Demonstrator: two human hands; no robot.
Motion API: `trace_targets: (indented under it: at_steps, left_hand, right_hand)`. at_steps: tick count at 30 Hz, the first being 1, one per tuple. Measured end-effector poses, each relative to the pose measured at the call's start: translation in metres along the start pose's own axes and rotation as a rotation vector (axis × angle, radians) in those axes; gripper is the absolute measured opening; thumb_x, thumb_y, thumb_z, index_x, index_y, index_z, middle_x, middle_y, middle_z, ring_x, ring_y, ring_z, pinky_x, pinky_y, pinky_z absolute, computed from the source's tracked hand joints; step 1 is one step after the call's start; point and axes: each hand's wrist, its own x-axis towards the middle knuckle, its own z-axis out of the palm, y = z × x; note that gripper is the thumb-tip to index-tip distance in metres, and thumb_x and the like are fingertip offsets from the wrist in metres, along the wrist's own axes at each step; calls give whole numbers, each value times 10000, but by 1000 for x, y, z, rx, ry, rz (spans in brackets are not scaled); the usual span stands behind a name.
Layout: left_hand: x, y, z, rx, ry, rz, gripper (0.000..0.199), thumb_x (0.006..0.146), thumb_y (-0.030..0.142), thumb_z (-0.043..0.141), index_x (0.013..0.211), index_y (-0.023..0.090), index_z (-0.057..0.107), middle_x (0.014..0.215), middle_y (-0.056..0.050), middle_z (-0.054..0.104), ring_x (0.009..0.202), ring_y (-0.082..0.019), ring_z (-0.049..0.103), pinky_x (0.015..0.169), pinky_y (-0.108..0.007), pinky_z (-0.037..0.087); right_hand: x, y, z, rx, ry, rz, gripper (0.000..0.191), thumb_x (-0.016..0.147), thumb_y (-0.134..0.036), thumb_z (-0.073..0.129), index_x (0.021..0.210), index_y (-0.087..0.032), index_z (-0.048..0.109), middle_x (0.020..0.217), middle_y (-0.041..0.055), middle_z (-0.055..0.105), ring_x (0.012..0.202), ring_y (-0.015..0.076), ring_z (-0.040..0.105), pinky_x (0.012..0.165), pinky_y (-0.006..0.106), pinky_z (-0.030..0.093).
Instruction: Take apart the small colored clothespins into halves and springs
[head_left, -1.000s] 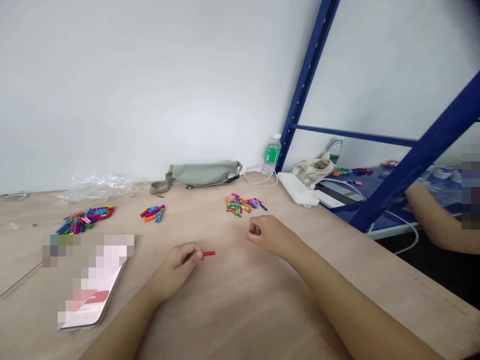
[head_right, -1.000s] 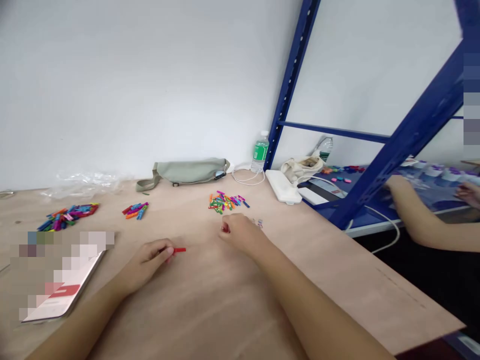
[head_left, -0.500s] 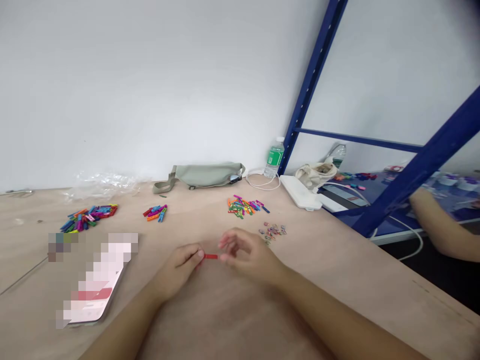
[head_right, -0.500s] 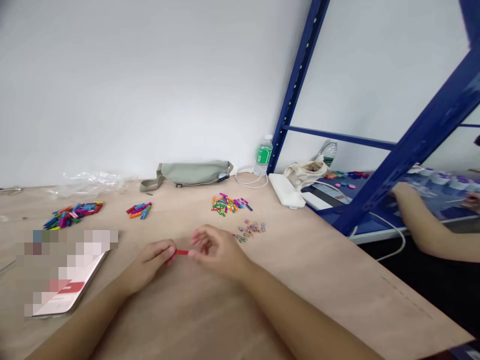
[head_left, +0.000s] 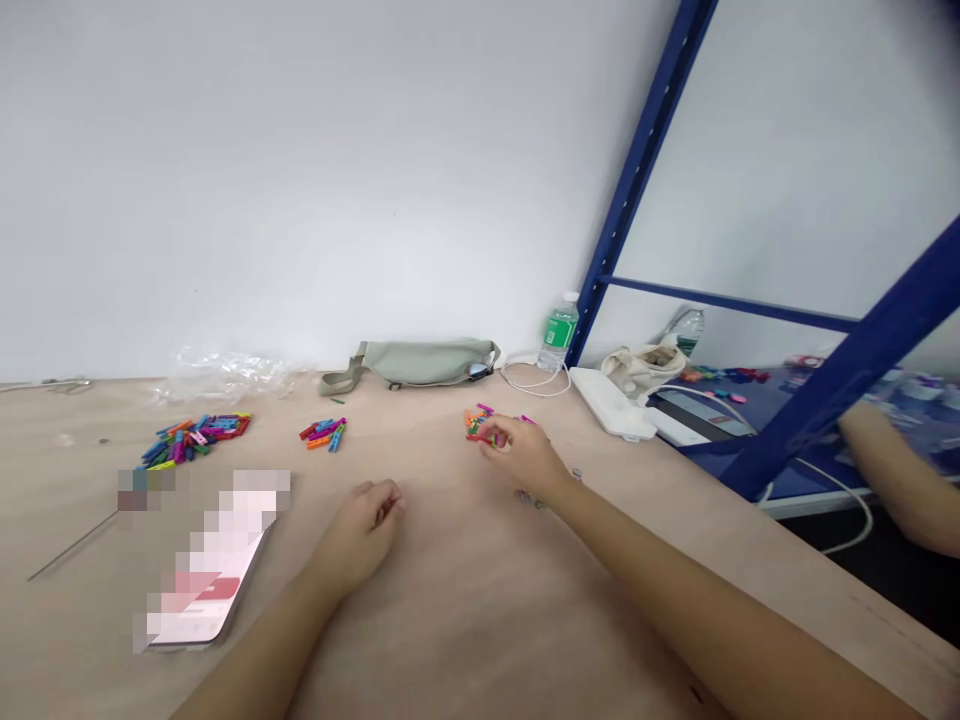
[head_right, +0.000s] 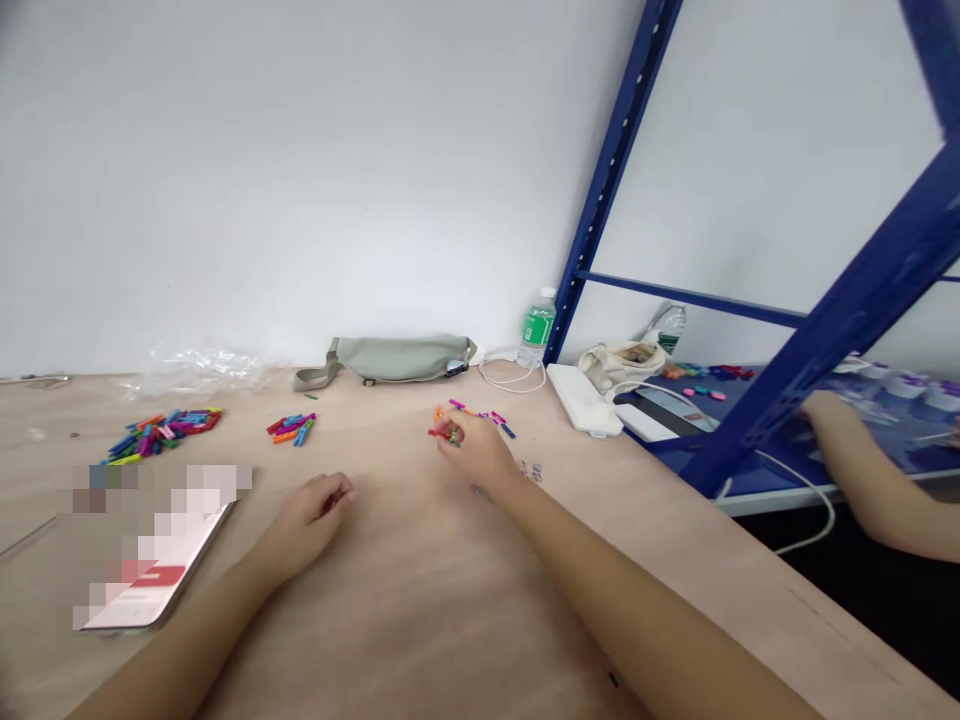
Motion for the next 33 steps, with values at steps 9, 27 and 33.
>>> trace_targets:
  at_steps: [9, 27, 33]
  left_hand:
    - [7, -23, -3, 147, 289, 39, 141, 763, 206, 381, 807, 198, 516, 769, -41, 560, 766, -201, 523, 688, -322, 396]
    - [63, -62, -24, 203, 483, -234, 261, 719, 142, 461, 974, 157, 511, 963, -121, 521, 886, -253, 516, 744, -367, 382]
    - [33, -19, 14, -299, 306, -146, 415, 762, 348, 457, 1135, 167, 430, 911, -73, 591, 760, -180, 590, 690, -315, 456]
  right_hand:
    - [-22, -1, 35, 188, 6, 73, 184, 665, -181, 488, 849, -171, 491, 810, 25, 587, 643, 112, 533, 560, 211, 403]
    - [-63, -20, 47, 606, -267, 102, 132, 642, -110, 497, 737, -184, 440, 557, -65, 432, 489, 68, 376, 469, 174, 295]
    - [-62, -18, 46, 700, -216, 76, 126, 685, -200, 541, 767, -184, 447, 635, -40, 456, 574, 85, 422, 527, 189, 345]
